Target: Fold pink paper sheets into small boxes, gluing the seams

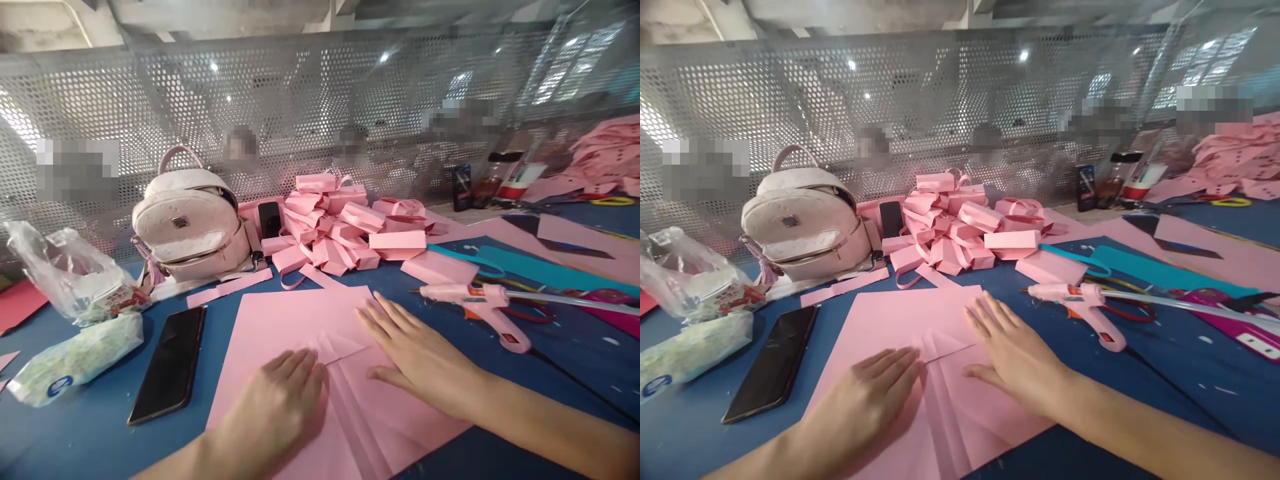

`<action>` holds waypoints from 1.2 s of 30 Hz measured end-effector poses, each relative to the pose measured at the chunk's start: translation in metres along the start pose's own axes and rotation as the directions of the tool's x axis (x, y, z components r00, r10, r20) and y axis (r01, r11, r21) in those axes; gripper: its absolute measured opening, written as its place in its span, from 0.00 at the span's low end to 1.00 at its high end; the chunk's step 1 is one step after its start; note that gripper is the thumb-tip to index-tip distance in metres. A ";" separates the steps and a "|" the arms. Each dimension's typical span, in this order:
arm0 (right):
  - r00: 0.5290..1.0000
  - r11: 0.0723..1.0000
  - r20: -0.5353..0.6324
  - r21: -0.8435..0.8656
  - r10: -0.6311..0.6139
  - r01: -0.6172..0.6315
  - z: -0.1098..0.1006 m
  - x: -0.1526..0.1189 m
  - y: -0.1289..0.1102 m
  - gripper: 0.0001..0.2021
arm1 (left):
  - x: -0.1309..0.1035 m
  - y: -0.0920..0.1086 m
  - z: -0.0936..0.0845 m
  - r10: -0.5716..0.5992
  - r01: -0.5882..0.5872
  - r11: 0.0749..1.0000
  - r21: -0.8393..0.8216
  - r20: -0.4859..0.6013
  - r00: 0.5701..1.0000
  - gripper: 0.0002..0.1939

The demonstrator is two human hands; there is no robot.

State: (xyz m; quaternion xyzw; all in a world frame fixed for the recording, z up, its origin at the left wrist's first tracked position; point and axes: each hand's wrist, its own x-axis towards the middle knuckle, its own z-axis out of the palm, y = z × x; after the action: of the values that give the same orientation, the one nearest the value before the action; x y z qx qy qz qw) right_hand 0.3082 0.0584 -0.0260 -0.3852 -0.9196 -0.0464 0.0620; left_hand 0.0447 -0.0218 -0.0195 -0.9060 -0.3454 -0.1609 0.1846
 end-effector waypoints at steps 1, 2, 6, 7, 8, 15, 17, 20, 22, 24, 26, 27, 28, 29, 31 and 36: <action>1.000 0.999 0.013 0.033 -0.025 0.024 -0.007 0.005 -0.005 0.41 | 0.005 -0.001 0.002 0.013 -0.013 1.000 0.001 0.046 0.999 0.17; 0.997 0.995 0.036 0.080 -0.063 0.060 -0.015 0.011 -0.010 0.40 | 0.009 -0.001 0.004 0.025 -0.026 1.000 0.002 0.096 0.995 0.20; 0.924 0.915 0.254 0.359 -0.286 0.185 -0.036 0.025 -0.027 0.36 | 0.008 -0.005 0.007 0.058 -0.041 0.997 -0.073 0.246 0.968 0.26; 0.917 0.908 0.276 0.383 -0.288 0.170 -0.035 0.025 -0.026 0.36 | 0.004 -0.007 0.005 0.050 -0.027 0.996 -0.090 0.265 0.963 0.26; 0.922 0.912 0.286 0.386 -0.260 0.138 -0.033 0.023 -0.024 0.37 | -0.001 -0.010 0.004 0.035 -0.009 0.995 -0.095 0.279 0.960 0.27; 0.988 0.974 0.154 0.223 -0.012 -0.022 0.001 -0.021 0.016 0.40 | -0.052 -0.018 -0.007 -0.072 0.052 0.994 0.101 0.209 0.975 0.39; 0.995 0.988 0.094 0.149 0.018 -0.032 0.005 -0.028 0.021 0.40 | -0.062 -0.017 -0.009 -0.091 0.059 0.981 0.183 0.170 0.981 0.44; 1.000 0.998 0.002 0.055 0.013 -0.013 0.006 -0.032 0.021 0.40 | -0.074 -0.015 -0.010 -0.131 0.098 0.954 0.282 0.102 0.986 0.51; 0.999 1.000 -0.033 0.007 -0.005 0.005 0.006 -0.031 0.019 0.41 | -0.081 -0.015 -0.013 -0.142 0.112 0.940 0.321 0.069 0.987 0.54; 0.999 1.000 -0.048 -0.020 -0.016 0.015 0.007 -0.031 0.019 0.41 | -0.083 -0.015 -0.019 -0.140 0.118 0.939 0.323 0.045 0.989 0.54; 0.998 1.000 -0.062 -0.018 -0.023 0.022 0.008 -0.029 0.020 0.42 | -0.075 -0.016 -0.028 -0.165 0.143 0.949 0.280 0.057 0.985 0.46; 0.997 1.000 -0.068 -0.011 -0.022 0.022 0.008 -0.028 0.020 0.42 | -0.066 -0.016 -0.033 -0.195 0.171 0.954 0.248 0.074 0.978 0.40; 0.997 1.000 -0.068 -0.003 -0.021 0.021 0.007 -0.025 0.020 0.42 | -0.055 -0.017 -0.038 -0.254 0.222 0.953 0.206 0.145 0.956 0.32; 0.998 1.000 -0.061 0.004 -0.018 0.018 0.005 -0.021 0.020 0.41 | -0.040 -0.018 -0.041 -0.329 0.297 0.940 0.167 0.226 0.917 0.25; 0.999 1.000 -0.031 0.017 -0.008 0.008 -0.001 -0.012 0.019 0.38 | -0.007 -0.021 -0.044 -0.412 0.395 0.911 0.120 0.346 0.843 0.17; 1.000 1.000 0.012 0.004 0.027 -0.027 -0.023 0.012 0.009 0.30 | 0.056 -0.031 -0.025 -0.429 0.578 0.768 -0.277 0.448 0.785 0.13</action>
State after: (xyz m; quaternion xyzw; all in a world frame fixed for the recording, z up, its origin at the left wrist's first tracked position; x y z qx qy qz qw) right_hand 0.3085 0.0700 -0.0015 -0.3976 -0.9148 -0.0415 0.0579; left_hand 0.0587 0.0206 0.0324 -0.8083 -0.5666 -0.1040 -0.1213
